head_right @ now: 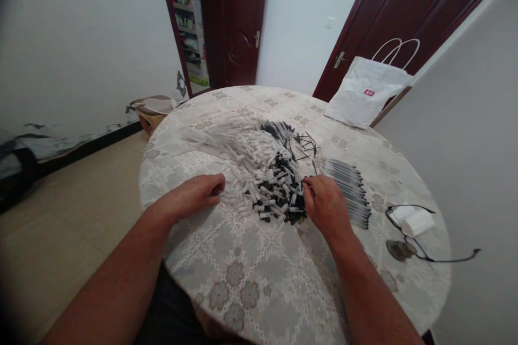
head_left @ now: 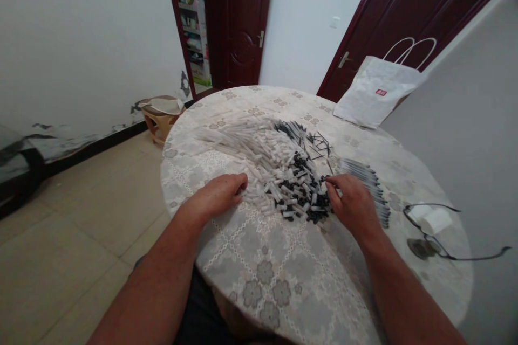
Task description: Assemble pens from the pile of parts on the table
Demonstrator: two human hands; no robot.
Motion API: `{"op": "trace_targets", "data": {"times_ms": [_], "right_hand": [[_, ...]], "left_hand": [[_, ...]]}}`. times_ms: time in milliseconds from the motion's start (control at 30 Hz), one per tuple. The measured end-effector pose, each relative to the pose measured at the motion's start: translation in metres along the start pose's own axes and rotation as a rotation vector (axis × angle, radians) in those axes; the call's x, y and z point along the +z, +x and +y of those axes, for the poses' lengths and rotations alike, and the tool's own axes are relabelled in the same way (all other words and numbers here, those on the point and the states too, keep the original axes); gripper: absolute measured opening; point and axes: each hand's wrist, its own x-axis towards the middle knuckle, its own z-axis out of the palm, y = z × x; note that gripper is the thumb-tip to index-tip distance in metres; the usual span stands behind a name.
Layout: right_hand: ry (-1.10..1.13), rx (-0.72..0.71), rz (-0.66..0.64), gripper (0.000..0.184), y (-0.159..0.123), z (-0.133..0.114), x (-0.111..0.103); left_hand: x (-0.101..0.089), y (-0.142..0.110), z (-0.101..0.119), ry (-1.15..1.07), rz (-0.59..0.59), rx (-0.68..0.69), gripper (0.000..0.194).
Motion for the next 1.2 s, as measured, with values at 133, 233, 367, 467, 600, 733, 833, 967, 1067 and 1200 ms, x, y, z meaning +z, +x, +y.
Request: {"op": "trace_targets", "data": {"times_ms": [133,233,367,467,600,733,833,967,1067,1200], "right_hand": [[0.038,-0.018,0.005,0.016,-0.002,-0.010,0.006],[0.055,-0.022,-0.001,0.016,-0.002,-0.013,0.009],[0.036,0.024,-0.031,0.017,-0.002,-0.007,0.014],[-0.018,0.097,-0.031,0.020,-0.002,0.010,0.014],[-0.098,0.214,-0.085,0.023,0.004,0.035,0.008],[-0.164,0.287,-0.244,0.029,0.018,0.044,0.003],[-0.232,0.312,-0.362,0.032,0.034,0.043,0.005],[-0.289,0.329,-0.419,0.036,0.061,0.047,0.020],[-0.299,0.334,-0.442,0.037,0.082,0.052,0.038],[-0.311,0.353,-0.492,0.036,0.104,0.058,0.062]], "left_hand": [[0.000,0.002,0.002,0.017,0.025,-0.021,0.018],[0.004,0.004,-0.001,0.047,0.079,-0.020,0.017],[0.008,0.008,-0.010,0.029,0.159,0.002,0.022],[0.008,0.010,-0.012,0.013,0.209,0.007,0.029],[0.007,0.013,-0.008,-0.016,0.253,0.029,0.040],[0.008,0.015,-0.002,-0.006,0.223,0.046,0.036],[0.010,0.016,-0.002,0.003,0.176,0.047,0.036],[0.010,0.015,-0.003,0.009,0.118,-0.010,0.037],[0.008,0.014,-0.002,-0.003,0.089,-0.027,0.033],[0.006,0.013,0.001,-0.012,0.076,-0.023,0.031]]}}
